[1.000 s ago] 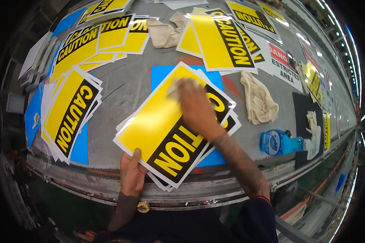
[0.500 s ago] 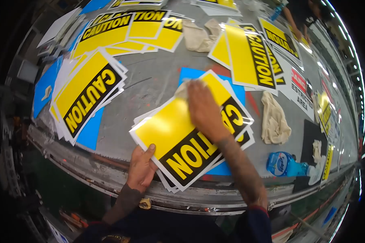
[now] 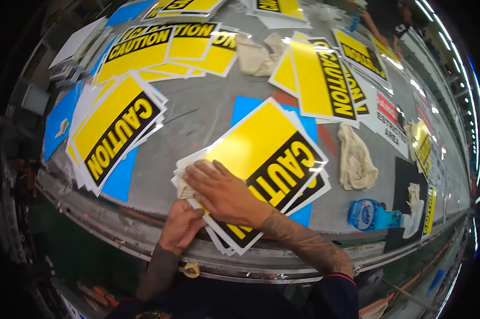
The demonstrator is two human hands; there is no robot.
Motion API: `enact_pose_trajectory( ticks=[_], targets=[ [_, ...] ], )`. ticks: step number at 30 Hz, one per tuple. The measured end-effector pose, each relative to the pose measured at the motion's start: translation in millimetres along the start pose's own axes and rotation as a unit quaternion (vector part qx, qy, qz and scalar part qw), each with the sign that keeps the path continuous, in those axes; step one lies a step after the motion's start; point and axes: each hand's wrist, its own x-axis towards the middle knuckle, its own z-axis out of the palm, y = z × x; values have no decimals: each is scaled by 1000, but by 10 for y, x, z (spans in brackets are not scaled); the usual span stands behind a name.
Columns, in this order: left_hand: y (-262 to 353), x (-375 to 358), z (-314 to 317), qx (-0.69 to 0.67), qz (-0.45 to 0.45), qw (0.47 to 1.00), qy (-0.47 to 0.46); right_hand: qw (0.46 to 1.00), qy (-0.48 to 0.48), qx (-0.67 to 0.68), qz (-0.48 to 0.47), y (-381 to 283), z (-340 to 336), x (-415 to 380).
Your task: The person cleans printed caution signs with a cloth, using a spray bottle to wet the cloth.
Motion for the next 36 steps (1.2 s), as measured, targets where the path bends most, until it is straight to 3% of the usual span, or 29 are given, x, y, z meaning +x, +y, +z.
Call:
enact_pose_trajectory(
  ticks=[1,3,5,8,11,15,18,19,21,23,25,27,29,31,33,35,36],
  targets=[
    [-85,-1,11,-42,26,999,24,1000,-6,-19,-11,80,-20,-21],
    [-162,68,-73,-3,97,995,-29,988,62,-130,54,503,-65,-59],
    [-104,39,20,-33,75,996,-16,965,148,-182,113,969,-219,-130],
    [-204,55,-104,-53,87,995,-24,941,200,-221,159,1459,-486,-186],
    [-197,63,-124,12,127,991,-29,921,220,-257,195,1724,-563,-144],
    [-191,103,-121,-92,88,992,-12,912,264,-239,204,1514,-414,-98],
    [-114,121,-114,-86,91,992,-21,960,207,-179,63,820,-72,-214],
    [-122,102,-94,-88,81,993,-21,982,151,-90,68,450,-46,-228],
    [-128,99,-84,-61,92,994,-26,992,108,-68,23,109,74,-399],
    [-133,75,-26,-57,101,993,-19,984,118,-115,68,345,-77,-555],
    [-258,186,-175,164,224,959,-50,956,187,-172,148,811,-250,-715],
    [-224,187,-122,127,200,971,-35,918,204,-238,243,1219,-460,-912],
    [-185,176,-58,72,172,982,-20,901,233,-251,266,1368,-510,-1004],
    [-125,132,-19,-33,117,992,-9,910,230,-240,248,1264,-348,-942],
    [-156,152,-52,-37,122,991,-29,936,195,-206,208,831,-245,-805],
    [-151,153,-44,-36,117,992,-27,966,168,-127,152,367,-64,-643],
    [-159,154,-49,75,163,983,-32,980,126,-100,117,143,-30,-574]
  ],
)
